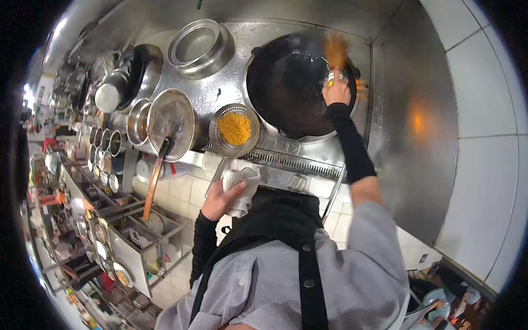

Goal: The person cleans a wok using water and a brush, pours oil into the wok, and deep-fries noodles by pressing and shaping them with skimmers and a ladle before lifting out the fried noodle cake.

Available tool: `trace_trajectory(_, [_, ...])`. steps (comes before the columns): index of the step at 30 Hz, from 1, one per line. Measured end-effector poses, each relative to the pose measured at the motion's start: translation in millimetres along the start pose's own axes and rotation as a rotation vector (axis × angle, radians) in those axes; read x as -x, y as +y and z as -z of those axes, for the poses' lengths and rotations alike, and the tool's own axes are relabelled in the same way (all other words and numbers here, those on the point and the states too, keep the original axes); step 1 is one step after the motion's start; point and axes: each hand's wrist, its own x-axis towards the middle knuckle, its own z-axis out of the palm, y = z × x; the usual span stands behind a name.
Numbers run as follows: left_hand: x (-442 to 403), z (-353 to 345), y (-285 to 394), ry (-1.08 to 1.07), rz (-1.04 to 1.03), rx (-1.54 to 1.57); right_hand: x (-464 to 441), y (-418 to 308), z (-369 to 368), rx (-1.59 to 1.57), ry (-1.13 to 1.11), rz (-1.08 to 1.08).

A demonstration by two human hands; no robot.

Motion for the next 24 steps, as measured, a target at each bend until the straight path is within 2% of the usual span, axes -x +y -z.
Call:
trace_trajectory(2, [-3, -6, 21, -0.058, -0.037, -0.075, -1, -32, -40, -0.246, 0.188, -0.22])
trace_trajectory(3, [-8, -11, 28, -0.085, -0.068, -0.112, 2, -53, -42, -0.298, -0.045, -0.25])
trace_trajectory(4, [-10, -14, 32, -0.12, -0.098, -0.159, 15, -68, -49, -0.402, -0.216, -0.118])
trace_trajectory(5, [-8, -17, 30, -0.083, -0.16, -0.16, 34, -86, -39, -0.531, -0.344, -0.076])
trace_trajectory(6, [0, -17, 36, -0.08, -0.103, -0.175, 57, -87, -25, -0.649, -0.355, 0.108])
trace_trajectory(8, [12, -7, 12, -0.046, -0.047, 0.024, 68, -52, 11, -0.865, -0.648, 0.183])
trace_trajectory(10, [28, 4, 2, 0.059, -0.033, 0.031, 31, 42, 6, -0.69, -0.734, 0.101])
trace_trajectory(12, [27, 13, -12, 0.081, -0.074, -0.008, 17, 29, 55, 0.142, -0.176, -0.055])
trace_trajectory(14, [16, 10, -13, 0.061, -0.085, -0.019, 20, 14, 10, 0.03, 0.285, -0.117])
trace_trajectory(15, [5, 3, -6, 0.021, -0.006, 0.149, 17, -15, 11, -0.143, 0.096, -0.247])
trace_trajectory(16, [-13, 2, -12, -0.04, -0.061, -0.024, 19, -35, -10, -0.171, -0.044, -0.279])
trace_trajectory(17, [-30, 1, -43, -0.053, -0.156, -0.156, 27, -48, -32, -0.31, -0.242, -0.136])
trace_trajectory(18, [-37, -4, -38, -0.027, -0.177, -0.193, 46, -71, -25, -0.432, -0.345, -0.022])
trace_trajectory(19, [-43, -9, -34, 0.001, -0.197, -0.231, 69, -82, -19, -0.687, -0.399, -0.005])
trace_trajectory(20, [-38, -14, -24, 0.034, -0.282, -0.239, 79, -80, -4, -0.783, -0.431, 0.172])
trace_trajectory(22, [-33, -8, -42, 0.053, -0.247, -0.142, 61, -21, -7, -0.936, -0.716, 0.078])
trace_trajectory(24, [-23, -4, -54, 0.068, -0.162, -0.115, 20, 33, 22, -0.361, -0.546, 0.023])
